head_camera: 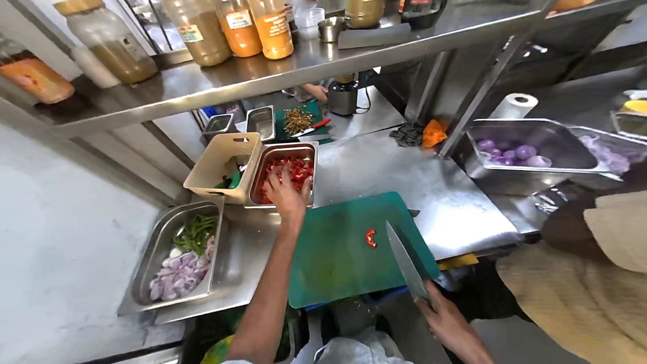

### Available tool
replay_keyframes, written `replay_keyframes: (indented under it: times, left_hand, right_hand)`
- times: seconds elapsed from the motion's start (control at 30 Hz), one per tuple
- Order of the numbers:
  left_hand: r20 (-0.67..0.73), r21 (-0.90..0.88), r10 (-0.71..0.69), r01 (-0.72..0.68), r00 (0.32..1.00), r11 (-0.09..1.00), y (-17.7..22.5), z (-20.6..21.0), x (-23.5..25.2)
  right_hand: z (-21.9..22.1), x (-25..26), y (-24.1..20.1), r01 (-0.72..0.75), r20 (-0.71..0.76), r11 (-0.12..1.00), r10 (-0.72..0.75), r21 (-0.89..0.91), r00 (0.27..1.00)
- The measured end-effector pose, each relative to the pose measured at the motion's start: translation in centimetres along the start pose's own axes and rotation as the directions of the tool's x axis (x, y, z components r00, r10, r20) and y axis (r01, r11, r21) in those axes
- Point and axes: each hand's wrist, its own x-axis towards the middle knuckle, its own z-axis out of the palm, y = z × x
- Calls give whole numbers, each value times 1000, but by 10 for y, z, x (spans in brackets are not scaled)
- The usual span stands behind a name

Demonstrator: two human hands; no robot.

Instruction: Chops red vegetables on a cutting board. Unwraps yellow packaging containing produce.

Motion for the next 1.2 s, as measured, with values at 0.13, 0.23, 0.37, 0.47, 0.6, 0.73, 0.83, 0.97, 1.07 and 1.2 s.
replay_keyframes:
  times: [0.13, 0.23, 0.37, 0.47, 0.6, 0.73, 0.83, 0.97, 1.07, 1.2]
  left_hand:
    - [445, -182, 280, -220, 851, 958, 54, 45, -82]
    - [730, -274, 286, -119, 621, 954, 59, 102, -133]
    - [797, -221, 144, 62, 586, 973, 57, 101, -133]
    - [807, -187, 17, 228, 590, 955, 43, 78, -144]
    - [797, -271, 58, 271, 602, 924, 25, 66, -168]
    - [695, -335, 226, 29, 683, 942, 22, 79, -177]
    - [715, -343, 306, -65, 629, 937, 25, 83, -173]
    - [748, -359, 381, -151, 543, 921, 30, 80, -166]
    - [741, -392, 416, -164, 527, 905, 27, 85, -167]
    - [741, -388, 394, -133, 544, 912, 24, 84, -170]
  right_hand:
    - [-3, 10, -6, 5, -49, 996, -1, 86, 999]
    - [-5, 12, -13, -18, -40, 995, 22, 101, 999]
    - [-7, 10, -10, -42, 10, 999, 41, 33, 999]
    - [2, 3, -10, -17, 44, 998, 20, -61, 999]
    - [14, -8, -18, 14, 50, 976, -3, -217, 999]
    - [15, -13, -31, -19, -19, 928, 13, -373, 1000]
    - [5, -16, -49, -56, -39, 876, 42, -480, 998]
    - [-3, -17, -68, -51, -29, 811, 41, -584, 999]
    - [6, 2, -65, -45, 38, 801, 85, -597, 996]
    - [13, 29, -53, -26, 74, 825, 81, -564, 994]
